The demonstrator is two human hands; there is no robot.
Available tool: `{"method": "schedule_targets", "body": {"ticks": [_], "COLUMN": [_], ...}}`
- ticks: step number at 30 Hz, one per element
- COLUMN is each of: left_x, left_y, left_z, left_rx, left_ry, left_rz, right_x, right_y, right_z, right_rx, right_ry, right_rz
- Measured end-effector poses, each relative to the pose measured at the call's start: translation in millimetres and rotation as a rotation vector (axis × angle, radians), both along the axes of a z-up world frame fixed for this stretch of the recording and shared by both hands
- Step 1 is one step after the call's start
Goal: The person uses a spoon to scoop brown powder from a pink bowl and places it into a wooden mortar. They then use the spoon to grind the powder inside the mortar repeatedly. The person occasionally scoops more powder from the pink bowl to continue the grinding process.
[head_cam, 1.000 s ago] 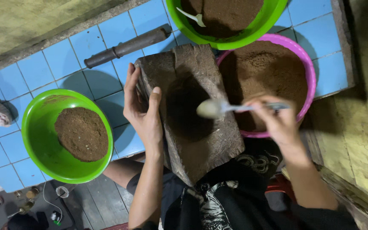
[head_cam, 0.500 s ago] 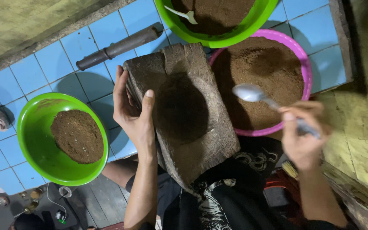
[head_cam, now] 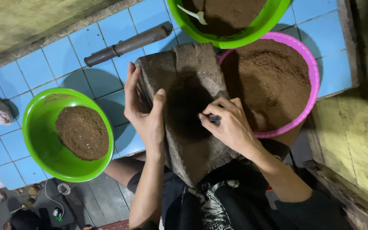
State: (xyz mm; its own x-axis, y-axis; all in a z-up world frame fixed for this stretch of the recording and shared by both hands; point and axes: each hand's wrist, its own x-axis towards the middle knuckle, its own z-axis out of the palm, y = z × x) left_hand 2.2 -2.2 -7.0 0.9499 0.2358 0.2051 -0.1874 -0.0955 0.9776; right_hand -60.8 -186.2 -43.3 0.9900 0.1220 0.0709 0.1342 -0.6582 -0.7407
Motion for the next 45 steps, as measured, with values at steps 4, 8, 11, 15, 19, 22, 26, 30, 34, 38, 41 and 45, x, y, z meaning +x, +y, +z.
{"method": "schedule_targets", "body": {"ticks": [4,8,11,15,19,22,26,30,34,38,41,45], "left_x": [-0.6,0.8,0.5,1.2,1.7,-1.4,0.6,1.5,1.5,0.6,2.3,1.6], "left_y": [1.5,2.1,2.5,1.9,1.1,2.9,1.4,1.9,2.4,4.2,3.5,3.9], "left_z": [-0.6,0.2,1.6,0.7,2.8,0.0,1.1,1.2,-2.3,-1.1,-2.3,0.5], "left_rx": [-0.027,-0.009,0.001,0.002,0.001,0.002,0.004,-0.008,-0.001,0.004,0.005,0.003], "left_ry": [0.008,0.015,0.027,0.038,0.042,0.046,0.046,0.037,0.038,0.036,0.03,0.03], "left_rz": [-0.012,-0.006,-0.007,-0.006,-0.006,-0.003,-0.002,0.004,-0.002,0.0,-0.006,-0.006], "right_x": [-0.2,-1.2,-10.6,-7.2,0.9,-5.9,-2.8,-7.4,-0.6,1.1,1.0,27.2], "right_y": [10.9,2.6,8.6,23.7,11.7,-11.3,-33.7,-27.2,-1.7,5.9,-0.7,-14.8], "right_z": [0.3,18.5,31.7,31.1,11.9,16.0,32.1,6.6,0.3,-8.8,-16.3,-1.1], "right_rx": [0.056,0.111,0.168,0.206,0.141,0.147,0.029,-0.124,-0.082,-0.032,-0.008,0.045], "right_ry": [0.01,0.045,0.04,-0.025,-0.034,-0.017,0.051,0.059,0.062,-0.018,-0.047,-0.078], "right_rz": [-0.053,-0.03,-0.043,-0.012,0.018,0.014,-0.008,0.03,0.1,0.01,0.0,0.117]}}
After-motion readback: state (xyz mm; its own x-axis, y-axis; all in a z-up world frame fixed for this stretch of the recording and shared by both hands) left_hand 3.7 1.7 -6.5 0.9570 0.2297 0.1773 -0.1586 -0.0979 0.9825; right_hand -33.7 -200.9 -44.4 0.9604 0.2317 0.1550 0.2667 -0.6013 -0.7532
